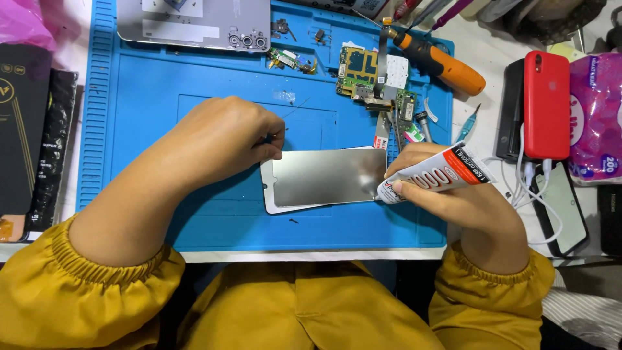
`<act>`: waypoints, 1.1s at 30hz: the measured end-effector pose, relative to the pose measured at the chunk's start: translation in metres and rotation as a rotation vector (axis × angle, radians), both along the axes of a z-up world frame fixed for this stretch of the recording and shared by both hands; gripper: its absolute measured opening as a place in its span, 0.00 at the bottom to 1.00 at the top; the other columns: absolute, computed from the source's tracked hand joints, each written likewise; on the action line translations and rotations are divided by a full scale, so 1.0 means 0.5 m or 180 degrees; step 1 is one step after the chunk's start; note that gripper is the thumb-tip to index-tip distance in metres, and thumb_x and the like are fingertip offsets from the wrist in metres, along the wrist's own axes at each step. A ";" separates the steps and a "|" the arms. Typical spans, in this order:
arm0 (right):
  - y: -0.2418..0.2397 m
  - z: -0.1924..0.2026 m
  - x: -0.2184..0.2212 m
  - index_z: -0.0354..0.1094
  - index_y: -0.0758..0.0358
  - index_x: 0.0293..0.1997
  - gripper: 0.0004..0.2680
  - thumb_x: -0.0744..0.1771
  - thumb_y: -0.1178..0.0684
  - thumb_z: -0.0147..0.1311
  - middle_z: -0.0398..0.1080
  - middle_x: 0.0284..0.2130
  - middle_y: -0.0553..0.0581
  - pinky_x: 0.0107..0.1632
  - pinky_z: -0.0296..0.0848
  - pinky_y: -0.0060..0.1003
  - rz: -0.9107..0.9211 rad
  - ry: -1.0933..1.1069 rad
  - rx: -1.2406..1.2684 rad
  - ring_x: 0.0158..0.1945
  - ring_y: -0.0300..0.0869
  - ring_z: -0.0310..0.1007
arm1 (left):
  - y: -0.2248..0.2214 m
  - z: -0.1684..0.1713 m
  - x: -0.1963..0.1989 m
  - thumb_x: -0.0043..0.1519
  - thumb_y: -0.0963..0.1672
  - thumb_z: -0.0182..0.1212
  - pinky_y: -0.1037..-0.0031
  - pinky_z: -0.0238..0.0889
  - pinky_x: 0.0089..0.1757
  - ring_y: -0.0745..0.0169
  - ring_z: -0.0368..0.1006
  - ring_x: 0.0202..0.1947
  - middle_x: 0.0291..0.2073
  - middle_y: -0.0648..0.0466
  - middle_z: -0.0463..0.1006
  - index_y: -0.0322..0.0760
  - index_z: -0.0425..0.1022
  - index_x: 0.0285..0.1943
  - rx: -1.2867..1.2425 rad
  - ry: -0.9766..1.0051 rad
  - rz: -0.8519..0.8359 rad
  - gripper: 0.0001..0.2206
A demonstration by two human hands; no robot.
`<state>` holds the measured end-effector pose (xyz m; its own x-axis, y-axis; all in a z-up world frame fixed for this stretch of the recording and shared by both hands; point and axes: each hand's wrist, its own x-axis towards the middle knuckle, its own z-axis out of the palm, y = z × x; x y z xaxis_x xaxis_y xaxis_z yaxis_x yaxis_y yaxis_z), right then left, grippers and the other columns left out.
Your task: Repairing a mobile phone by applying adhesive to the frame and assembling internal components using a screwdriver
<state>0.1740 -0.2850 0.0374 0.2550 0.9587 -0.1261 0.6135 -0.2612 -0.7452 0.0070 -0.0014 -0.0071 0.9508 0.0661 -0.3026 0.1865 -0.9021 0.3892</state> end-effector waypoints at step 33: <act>-0.018 -0.012 0.023 0.78 0.61 0.39 0.06 0.67 0.53 0.55 0.77 0.38 0.52 0.56 0.71 0.36 -0.0664 -0.0228 -0.0254 0.46 0.41 0.75 | -0.002 0.005 0.000 0.61 0.50 0.64 0.56 0.62 0.33 0.46 0.74 0.35 0.30 0.57 0.81 0.55 0.79 0.36 0.0001 0.0025 0.0018 0.03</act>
